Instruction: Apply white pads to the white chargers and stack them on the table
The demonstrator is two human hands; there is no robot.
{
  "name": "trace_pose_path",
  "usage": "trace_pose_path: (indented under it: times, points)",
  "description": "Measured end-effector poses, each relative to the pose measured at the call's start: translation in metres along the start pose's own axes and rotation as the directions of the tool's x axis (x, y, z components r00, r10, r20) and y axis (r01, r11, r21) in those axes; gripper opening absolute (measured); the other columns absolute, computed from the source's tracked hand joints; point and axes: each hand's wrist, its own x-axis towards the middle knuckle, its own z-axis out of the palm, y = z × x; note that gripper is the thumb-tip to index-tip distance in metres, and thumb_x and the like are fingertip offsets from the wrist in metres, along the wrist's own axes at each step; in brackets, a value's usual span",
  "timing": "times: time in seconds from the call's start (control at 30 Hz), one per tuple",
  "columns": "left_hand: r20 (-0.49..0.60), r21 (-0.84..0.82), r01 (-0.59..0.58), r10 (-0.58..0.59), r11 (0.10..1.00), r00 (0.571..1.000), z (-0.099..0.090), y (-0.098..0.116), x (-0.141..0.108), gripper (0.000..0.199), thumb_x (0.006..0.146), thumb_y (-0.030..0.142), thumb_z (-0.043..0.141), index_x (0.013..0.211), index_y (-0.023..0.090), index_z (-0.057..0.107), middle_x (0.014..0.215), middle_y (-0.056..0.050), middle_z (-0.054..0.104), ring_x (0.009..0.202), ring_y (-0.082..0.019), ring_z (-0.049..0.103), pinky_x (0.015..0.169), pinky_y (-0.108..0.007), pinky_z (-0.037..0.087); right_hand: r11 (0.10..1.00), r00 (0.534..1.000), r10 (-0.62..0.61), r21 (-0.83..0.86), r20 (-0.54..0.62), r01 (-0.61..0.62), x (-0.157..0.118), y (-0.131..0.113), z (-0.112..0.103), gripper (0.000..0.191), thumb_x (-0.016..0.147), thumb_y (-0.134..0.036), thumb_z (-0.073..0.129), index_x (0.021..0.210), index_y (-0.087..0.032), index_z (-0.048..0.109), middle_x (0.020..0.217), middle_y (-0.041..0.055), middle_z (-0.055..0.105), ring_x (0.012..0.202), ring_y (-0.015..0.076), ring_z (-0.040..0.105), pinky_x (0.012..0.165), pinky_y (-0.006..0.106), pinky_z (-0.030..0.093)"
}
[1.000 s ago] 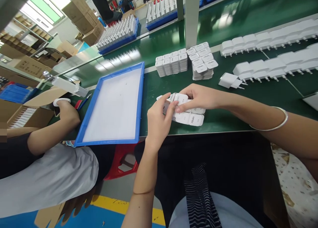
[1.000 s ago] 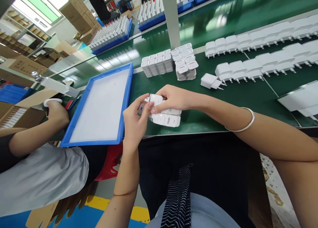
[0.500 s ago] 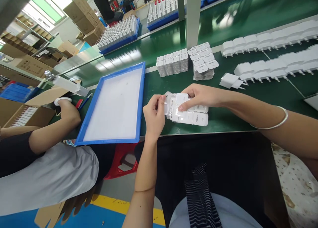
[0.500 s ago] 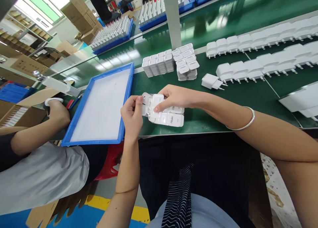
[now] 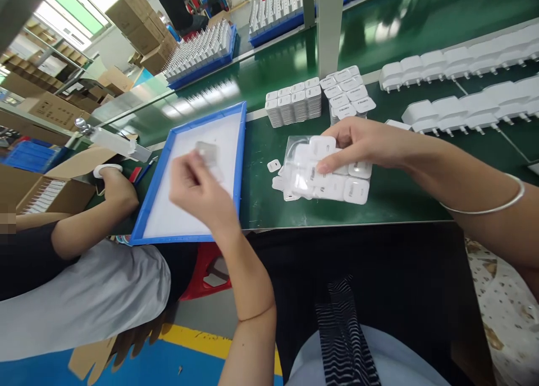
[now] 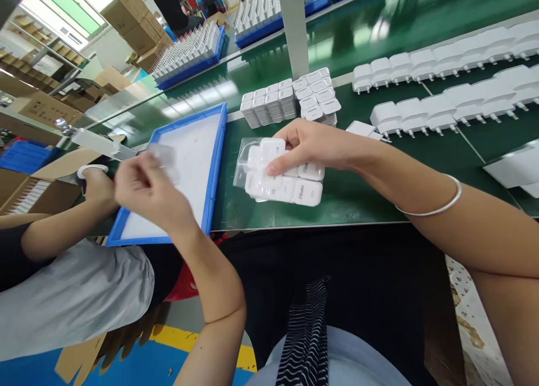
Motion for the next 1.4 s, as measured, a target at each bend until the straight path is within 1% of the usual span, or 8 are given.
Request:
trace_pose_path:
  times: [0.17,0.3,0.4,0.57,0.7,0.77,0.9,1.4]
  points:
    - [0.093,0.294,-0.078,0.053,0.953,0.994,0.046,0.006,-0.014,0.017,0.097,0.024,0.052,0.089,0.019,0.066,0.078,-0.01,0.069,0.087,-0.027,0.068,0.077,-0.037,0.044,0.999,0.985,-0.027,0.039,-0.172,0.034,0.007,0.004,0.004,0.025,0.07,-0.04,0.089,0.079,-0.021,0.077,0.074,0.0022,0.074,0.065,0.0158,0.071,0.049,0.023,0.05]
    - [0.237,0.561,-0.148,0.013,0.814,0.971,0.081,0.013,-0.023,0.015,0.091,0.012,0.052,0.086,0.015,0.066,0.082,-0.015,0.07,0.085,-0.031,0.069,0.077,-0.04,0.042,0.999,0.98,-0.014,0.034,-0.2,0.021,0.009,0.007,0.005,0.02,0.071,-0.037,0.088,0.076,-0.021,0.077,0.075,0.0036,0.075,0.067,0.0182,0.072,0.05,0.025,0.051]
    - [0.321,0.522,-0.17,-0.008,0.836,0.947,0.079,0.013,-0.024,0.012,0.093,0.023,0.056,0.094,0.014,0.066,0.085,-0.013,0.071,0.083,-0.03,0.067,0.073,-0.038,0.041,0.999,0.979,-0.034,0.022,-0.2,0.039,0.009,0.008,0.003,0.018,0.072,-0.035,0.088,0.077,-0.02,0.078,0.077,0.0038,0.076,0.067,0.0177,0.072,0.051,0.025,0.052]
    - [0.5,0.12,0.001,-0.061,0.993,0.864,0.04,0.009,-0.023,0.027,0.09,0.04,0.069,0.107,0.019,0.065,0.084,-0.002,0.067,0.07,-0.016,0.059,0.061,-0.027,0.041,0.995,0.978,-0.099,0.002,-0.184,0.101,0.013,0.012,-0.001,0.024,0.071,-0.038,0.088,0.078,-0.018,0.078,0.075,0.0037,0.075,0.063,0.0159,0.07,0.049,0.024,0.051]
    - [0.173,-0.045,-0.048,0.056,0.998,0.983,0.021,0.015,-0.029,0.034,0.097,0.026,0.059,0.131,0.024,0.06,0.114,-0.006,0.066,0.095,-0.016,0.062,0.078,-0.027,0.051,0.994,0.983,-0.105,0.0,-0.15,0.106,0.015,0.014,0.001,0.02,0.072,-0.033,0.088,0.08,-0.017,0.078,0.077,0.0041,0.076,0.065,0.0162,0.07,0.05,0.024,0.051]
    - [0.069,-0.059,-0.17,0.174,0.984,0.982,0.023,0.021,-0.032,0.039,0.1,0.031,0.056,0.139,0.029,0.057,0.135,-0.008,0.058,0.121,-0.021,0.058,0.095,-0.033,0.052,0.993,0.985,-0.117,-0.016,-0.13,0.115,0.013,0.013,0.005,0.019,0.074,-0.032,0.086,0.082,-0.017,0.078,0.077,0.0041,0.076,0.064,0.016,0.07,0.051,0.024,0.051]
    - [0.202,-0.113,-0.272,0.29,0.956,0.935,0.035,0.026,-0.034,0.041,0.103,0.038,0.051,0.143,0.035,0.055,0.152,-0.005,0.048,0.143,-0.024,0.045,0.12,-0.043,0.039,0.985,0.982,-0.17,0.009,-0.084,0.172,0.007,0.008,0.014,0.019,0.079,-0.033,0.081,0.089,-0.017,0.076,0.076,0.0024,0.074,0.063,0.0147,0.068,0.051,0.024,0.05]
    - [0.143,-0.176,-0.197,0.223,0.964,0.964,0.04,0.024,-0.036,0.043,0.106,0.042,0.04,0.145,0.033,0.054,0.153,-0.006,0.05,0.145,-0.023,0.045,0.122,-0.044,0.038,0.979,0.987,-0.124,0.152,-0.102,0.138,0.011,0.012,0.019,0.011,0.084,-0.017,0.073,0.073,-0.016,0.071,0.069,0.003,0.07,0.059,0.0145,0.064,0.051,0.025,0.047]
